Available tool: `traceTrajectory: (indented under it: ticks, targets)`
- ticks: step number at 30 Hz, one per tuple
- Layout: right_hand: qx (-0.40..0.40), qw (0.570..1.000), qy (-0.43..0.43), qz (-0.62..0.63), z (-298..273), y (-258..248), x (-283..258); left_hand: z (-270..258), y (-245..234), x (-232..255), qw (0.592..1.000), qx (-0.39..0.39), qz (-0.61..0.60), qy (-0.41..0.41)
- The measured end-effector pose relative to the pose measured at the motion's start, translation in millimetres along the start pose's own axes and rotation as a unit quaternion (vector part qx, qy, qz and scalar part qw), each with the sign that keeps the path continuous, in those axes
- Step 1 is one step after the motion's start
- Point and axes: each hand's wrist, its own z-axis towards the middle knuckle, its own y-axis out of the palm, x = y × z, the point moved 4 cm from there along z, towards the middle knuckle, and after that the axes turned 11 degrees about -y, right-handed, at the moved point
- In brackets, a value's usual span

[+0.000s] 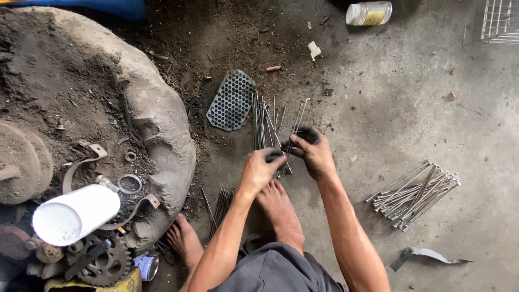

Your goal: The person grinds the tips of multiple metal rods against a bench grinder wheel. They repeatedly pick up rods from the floor, hold them against the spinning wheel, and then place them back down.

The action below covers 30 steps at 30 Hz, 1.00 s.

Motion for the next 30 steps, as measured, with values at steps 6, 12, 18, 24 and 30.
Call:
traceTrajectory:
  ticks: [6, 12, 18, 24, 30]
  targets:
    - [-0.024, 1.0, 0.001, 0.002, -14, 11, -18, -3, -6, 4, 0.997, -0.052, -0.061, -0.014]
    - [-0.057, 0.998, 0.01, -0.005, -18, 10, -16, -4, -9, -6, 0.984, -0.056, -0.153, -0.066]
    - [-0.062, 0.998, 0.005, 0.027, -14, 8, -3, 0, -19, -17, 0.98, -0.033, -0.183, -0.075]
    - [-0.097, 0.97, -0.133, -0.177, -35, 17, -56, 6, -26, -33, 0.989, 0.016, -0.141, -0.036]
    - [-0.213, 0.817, -0.464, -0.267, -55, 36, -84, 11, -43, -43, 0.978, 0.009, -0.204, -0.041]
